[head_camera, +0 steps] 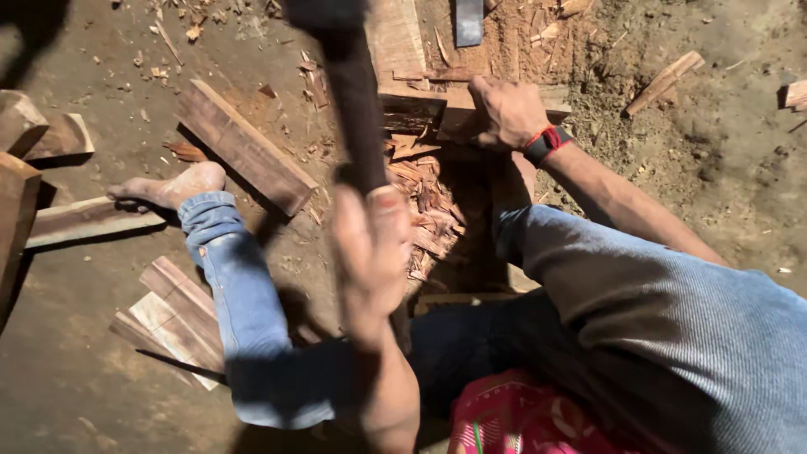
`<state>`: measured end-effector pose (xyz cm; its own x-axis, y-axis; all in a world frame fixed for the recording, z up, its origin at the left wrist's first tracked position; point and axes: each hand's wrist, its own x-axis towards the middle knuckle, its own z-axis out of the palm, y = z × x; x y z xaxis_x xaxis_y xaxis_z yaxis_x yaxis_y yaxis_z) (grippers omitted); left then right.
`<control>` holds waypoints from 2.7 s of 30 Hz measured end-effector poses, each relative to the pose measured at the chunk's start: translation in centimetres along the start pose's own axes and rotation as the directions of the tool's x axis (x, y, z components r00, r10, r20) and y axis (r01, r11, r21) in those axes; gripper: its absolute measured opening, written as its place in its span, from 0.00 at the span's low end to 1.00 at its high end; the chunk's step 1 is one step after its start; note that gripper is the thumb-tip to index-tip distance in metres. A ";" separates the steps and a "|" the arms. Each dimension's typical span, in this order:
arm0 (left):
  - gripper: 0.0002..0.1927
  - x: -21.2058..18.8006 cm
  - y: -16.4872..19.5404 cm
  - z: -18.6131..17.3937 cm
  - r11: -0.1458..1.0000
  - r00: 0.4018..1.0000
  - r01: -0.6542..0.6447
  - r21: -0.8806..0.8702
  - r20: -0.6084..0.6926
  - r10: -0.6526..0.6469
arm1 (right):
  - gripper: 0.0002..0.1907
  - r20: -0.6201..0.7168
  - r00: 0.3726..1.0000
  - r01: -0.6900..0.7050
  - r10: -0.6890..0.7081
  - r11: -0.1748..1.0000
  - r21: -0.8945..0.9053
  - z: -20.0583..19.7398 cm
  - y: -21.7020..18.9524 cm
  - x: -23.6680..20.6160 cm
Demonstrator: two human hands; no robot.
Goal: The person sits on the ground and uses a chisel and mallet to carve a rectangular wooden block. They repeatedly strike the chisel to remove wood shavings, occasionally adjusting the block's position.
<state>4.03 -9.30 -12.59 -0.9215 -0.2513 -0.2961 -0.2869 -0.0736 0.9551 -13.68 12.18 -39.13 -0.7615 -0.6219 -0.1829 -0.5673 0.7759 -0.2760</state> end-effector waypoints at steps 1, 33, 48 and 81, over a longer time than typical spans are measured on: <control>0.17 0.8 -1.7 1.2 0.970 0.988 0.153 0.190 -0.041 -0.148 | 0.49 0.003 1.000 -0.002 0.002 1.000 -0.018 -0.1 -0.2 -0.1; 0.17 0.6 -2.1 1.0 0.974 0.991 0.130 0.185 0.012 -0.134 | 0.47 0.168 0.980 -0.100 0.110 0.993 -0.064 0.0 -0.2 0.1; 0.12 -0.5 -15.3 -2.9 0.893 0.902 0.400 -0.209 -0.081 -0.423 | 0.53 -0.041 0.998 0.047 -0.045 0.997 0.062 -0.2 1.7 3.3; 0.14 -0.4 -15.6 -1.7 0.916 0.905 0.381 -0.126 -0.152 -0.397 | 0.48 0.316 0.949 -0.063 -0.004 0.977 0.203 -3.4 1.1 5.5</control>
<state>9.32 -9.65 -27.40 -0.6802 -0.3452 -0.6466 -0.5806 -0.2847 0.7628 -19.50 9.96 -37.25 -0.6207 -0.6271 -0.4706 -0.4426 0.7757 -0.4498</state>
